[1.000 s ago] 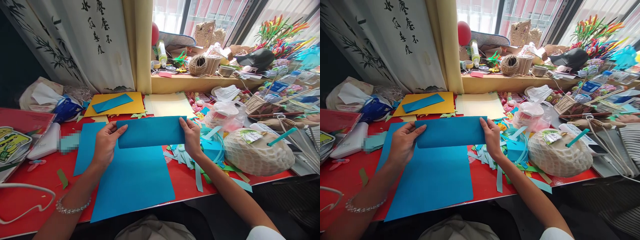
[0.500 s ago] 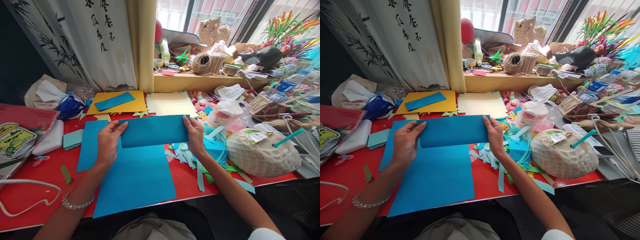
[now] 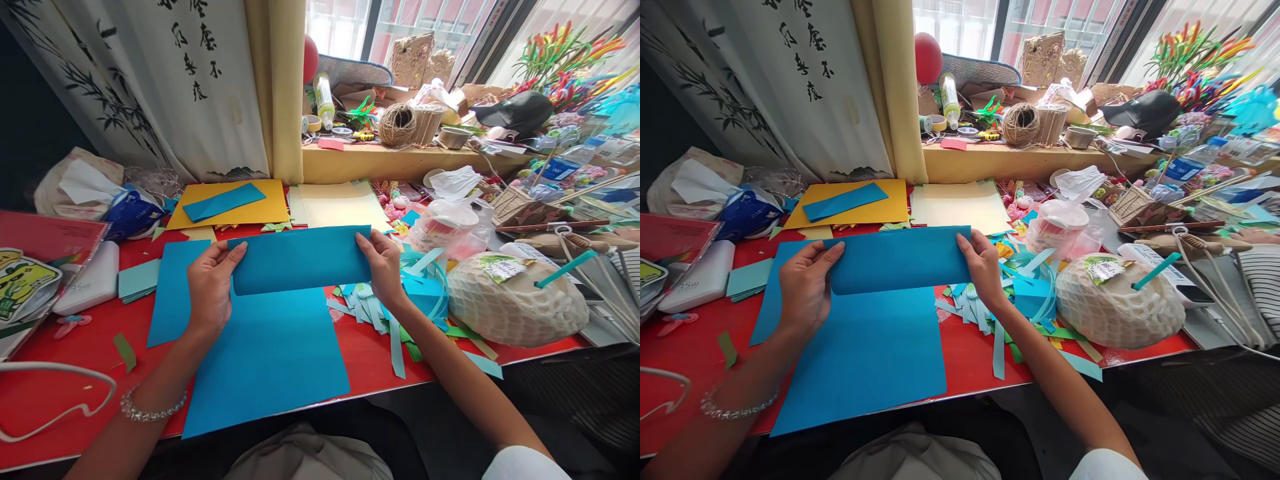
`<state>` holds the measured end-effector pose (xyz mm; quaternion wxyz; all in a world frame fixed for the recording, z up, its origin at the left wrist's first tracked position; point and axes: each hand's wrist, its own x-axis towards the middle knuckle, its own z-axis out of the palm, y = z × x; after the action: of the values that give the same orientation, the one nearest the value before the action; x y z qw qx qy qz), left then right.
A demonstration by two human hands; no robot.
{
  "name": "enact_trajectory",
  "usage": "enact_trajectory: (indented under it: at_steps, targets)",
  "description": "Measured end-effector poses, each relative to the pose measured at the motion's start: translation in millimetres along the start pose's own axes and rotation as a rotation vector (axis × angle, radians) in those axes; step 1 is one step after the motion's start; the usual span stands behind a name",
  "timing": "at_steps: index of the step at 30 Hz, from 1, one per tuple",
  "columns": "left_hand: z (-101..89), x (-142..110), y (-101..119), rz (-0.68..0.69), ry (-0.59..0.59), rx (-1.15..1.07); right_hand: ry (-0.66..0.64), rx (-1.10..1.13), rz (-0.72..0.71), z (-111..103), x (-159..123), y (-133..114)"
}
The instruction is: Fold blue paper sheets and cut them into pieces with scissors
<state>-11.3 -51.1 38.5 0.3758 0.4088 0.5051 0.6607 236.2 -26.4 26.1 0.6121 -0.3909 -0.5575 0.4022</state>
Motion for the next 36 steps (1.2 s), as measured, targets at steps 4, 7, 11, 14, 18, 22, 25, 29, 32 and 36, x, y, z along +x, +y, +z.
enact_trajectory:
  at_steps: [4, 7, 11, 14, 18, 22, 25, 29, 32, 36]
  targets:
    - [0.2, -1.1, -0.8, 0.000, -0.004, -0.016, 0.016, -0.018, 0.003, -0.2, 0.5, 0.6]
    - [-0.3, -1.2, -2.9, 0.016, -0.005, 0.018, 0.029, -0.045, 0.007, 0.1, 0.2, 0.6]
    - [-0.6, -0.9, -4.9, 0.029, 0.000, 0.055, 0.043, -0.060, 0.003, 0.4, -0.3, 0.7]
    - [0.4, -1.1, -4.6, 0.023, 0.003, 0.043, 0.054, -0.074, -0.003, 0.5, -0.4, 0.7]
    - [2.6, -2.1, -3.0, 0.009, 0.012, -0.035, 0.073, -0.057, -0.026, 0.6, 0.2, 1.3]
    - [3.9, -2.8, -1.2, -0.014, 0.020, -0.098, 0.086, -0.053, -0.020, 0.9, 1.0, 1.8]
    - [4.0, -3.3, -0.1, -0.016, 0.018, -0.077, 0.088, -0.052, -0.013, 1.0, 1.0, 1.9]
    - [3.8, -3.9, 0.1, -0.024, 0.008, -0.068, 0.079, -0.015, -0.028, 0.7, 0.9, 2.0]
    - [3.7, -3.8, -0.9, -0.033, 0.010, -0.094, 0.074, -0.004, -0.031, 0.3, 0.9, 2.7]
    - [3.7, -2.5, -3.4, 0.004, 0.031, -0.143, 0.063, 0.022, -0.027, -0.1, 1.3, 4.6]
